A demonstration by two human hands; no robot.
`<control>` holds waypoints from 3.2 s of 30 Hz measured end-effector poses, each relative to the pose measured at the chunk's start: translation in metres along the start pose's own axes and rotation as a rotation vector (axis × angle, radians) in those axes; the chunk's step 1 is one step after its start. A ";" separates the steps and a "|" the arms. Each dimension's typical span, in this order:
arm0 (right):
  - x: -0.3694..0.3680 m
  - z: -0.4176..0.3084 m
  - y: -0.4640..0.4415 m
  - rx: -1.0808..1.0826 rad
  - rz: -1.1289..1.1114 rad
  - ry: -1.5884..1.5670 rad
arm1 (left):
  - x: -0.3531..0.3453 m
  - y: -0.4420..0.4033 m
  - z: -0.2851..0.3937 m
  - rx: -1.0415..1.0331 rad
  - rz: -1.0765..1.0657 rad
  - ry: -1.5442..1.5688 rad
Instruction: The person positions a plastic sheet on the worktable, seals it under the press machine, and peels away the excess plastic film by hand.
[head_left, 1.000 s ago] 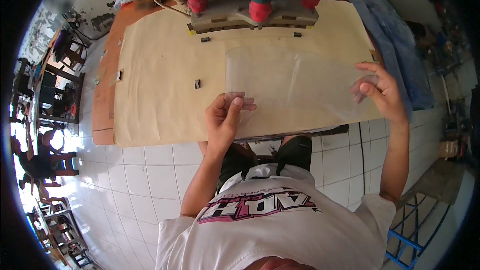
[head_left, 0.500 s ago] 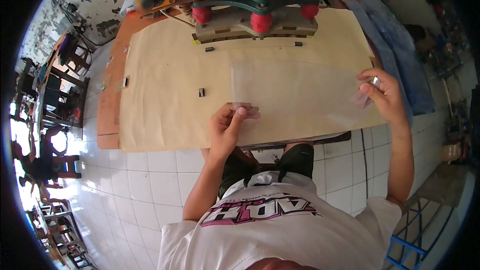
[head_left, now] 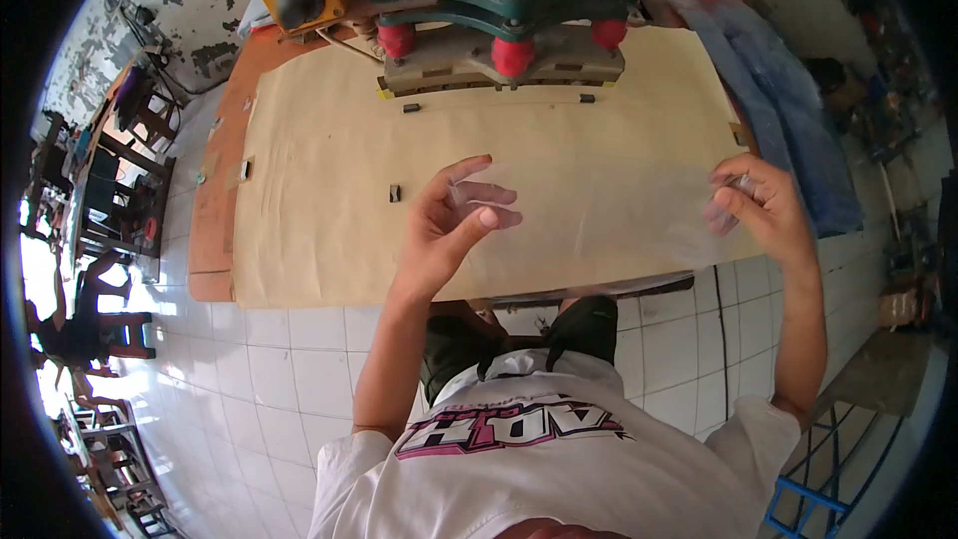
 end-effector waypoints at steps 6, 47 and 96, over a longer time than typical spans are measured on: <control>-0.004 -0.006 0.006 -0.018 0.022 0.003 | 0.005 -0.009 0.001 0.046 0.124 -0.092; 0.023 -0.036 0.019 0.017 -0.120 0.212 | -0.012 0.005 -0.010 -0.222 0.023 -0.024; 0.405 0.448 -0.166 -1.001 0.513 1.066 | -0.059 0.006 -0.036 -0.218 -0.155 -1.401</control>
Point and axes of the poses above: each hand's wrist, its own y-axis away from the middle knuckle, its own x-axis out of the back of the hand, z = x × y, the point moved 7 cm from there along -y, towards the middle knuckle, and after that the axes turned 11 degrees about y, right-handed, at the moved point
